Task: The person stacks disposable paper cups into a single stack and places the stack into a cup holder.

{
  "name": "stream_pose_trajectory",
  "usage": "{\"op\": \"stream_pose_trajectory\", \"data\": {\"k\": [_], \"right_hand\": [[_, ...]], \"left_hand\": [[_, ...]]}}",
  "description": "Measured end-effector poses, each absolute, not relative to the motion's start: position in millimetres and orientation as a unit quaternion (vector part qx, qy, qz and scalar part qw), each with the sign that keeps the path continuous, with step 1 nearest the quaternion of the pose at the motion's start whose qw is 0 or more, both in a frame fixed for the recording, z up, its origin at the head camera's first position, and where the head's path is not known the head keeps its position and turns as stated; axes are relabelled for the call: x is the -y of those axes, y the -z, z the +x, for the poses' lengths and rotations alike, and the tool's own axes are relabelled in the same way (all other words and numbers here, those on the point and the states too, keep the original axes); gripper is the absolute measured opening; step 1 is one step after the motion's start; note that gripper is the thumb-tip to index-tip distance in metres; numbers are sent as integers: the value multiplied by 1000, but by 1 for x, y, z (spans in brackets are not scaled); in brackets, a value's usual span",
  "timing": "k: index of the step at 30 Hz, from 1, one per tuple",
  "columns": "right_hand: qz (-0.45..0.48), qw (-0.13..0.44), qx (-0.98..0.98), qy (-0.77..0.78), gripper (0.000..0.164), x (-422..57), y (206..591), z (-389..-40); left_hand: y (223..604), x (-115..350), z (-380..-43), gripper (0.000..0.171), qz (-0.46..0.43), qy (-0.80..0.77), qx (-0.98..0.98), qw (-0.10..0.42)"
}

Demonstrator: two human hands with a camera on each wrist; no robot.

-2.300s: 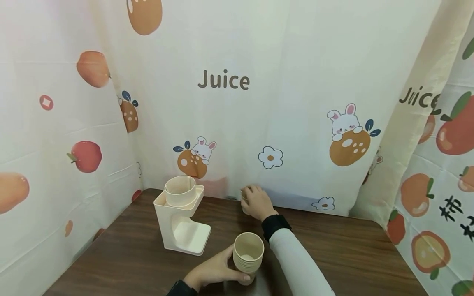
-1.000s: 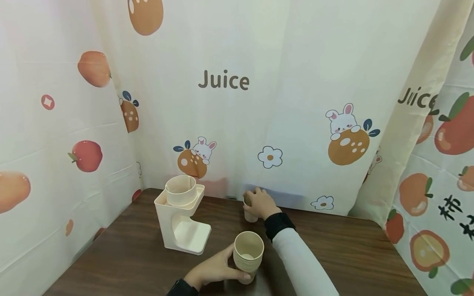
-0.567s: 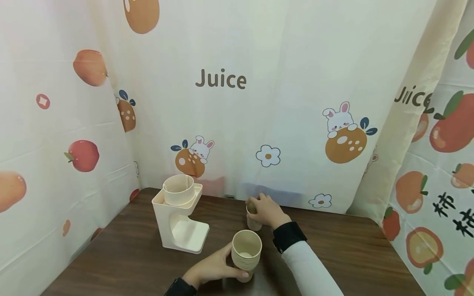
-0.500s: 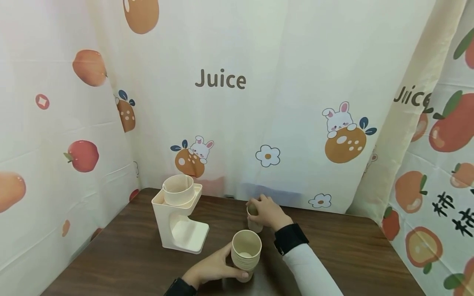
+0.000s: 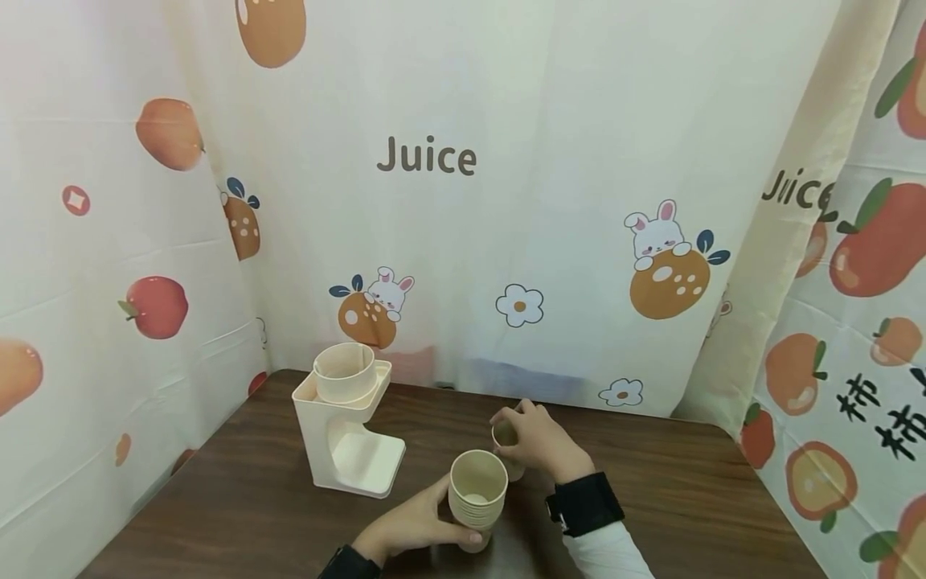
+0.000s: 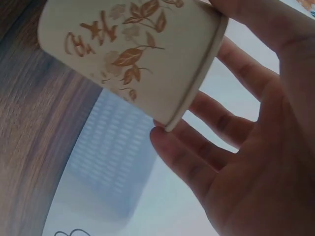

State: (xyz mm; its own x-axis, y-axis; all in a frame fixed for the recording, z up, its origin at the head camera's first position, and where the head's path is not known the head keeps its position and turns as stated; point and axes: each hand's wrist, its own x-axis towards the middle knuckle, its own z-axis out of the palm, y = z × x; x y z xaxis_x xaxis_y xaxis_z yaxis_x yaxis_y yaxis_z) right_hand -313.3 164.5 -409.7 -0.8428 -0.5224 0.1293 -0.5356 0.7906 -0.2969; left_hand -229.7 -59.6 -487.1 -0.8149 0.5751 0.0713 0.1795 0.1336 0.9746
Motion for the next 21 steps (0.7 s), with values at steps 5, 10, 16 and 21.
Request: {"op": "stream_pose_trajectory", "data": {"k": [5,10,16,21], "right_hand": [[253,14,950,-184,38,-168,410,-300],[233,18,954,-188,39,-171,411,-289],[238,19,950,-201,39,-173,411,-282],[240,24,949,-204,40,-173,413,-279]], "left_hand": [[487,60,-230,84,256,-607,-735,163],[487,61,-230,84,258,-605,-736,163],[488,60,-232,83,266,-605,-732,162],[489,60,-232,83,265,-607,-731,162]]}}
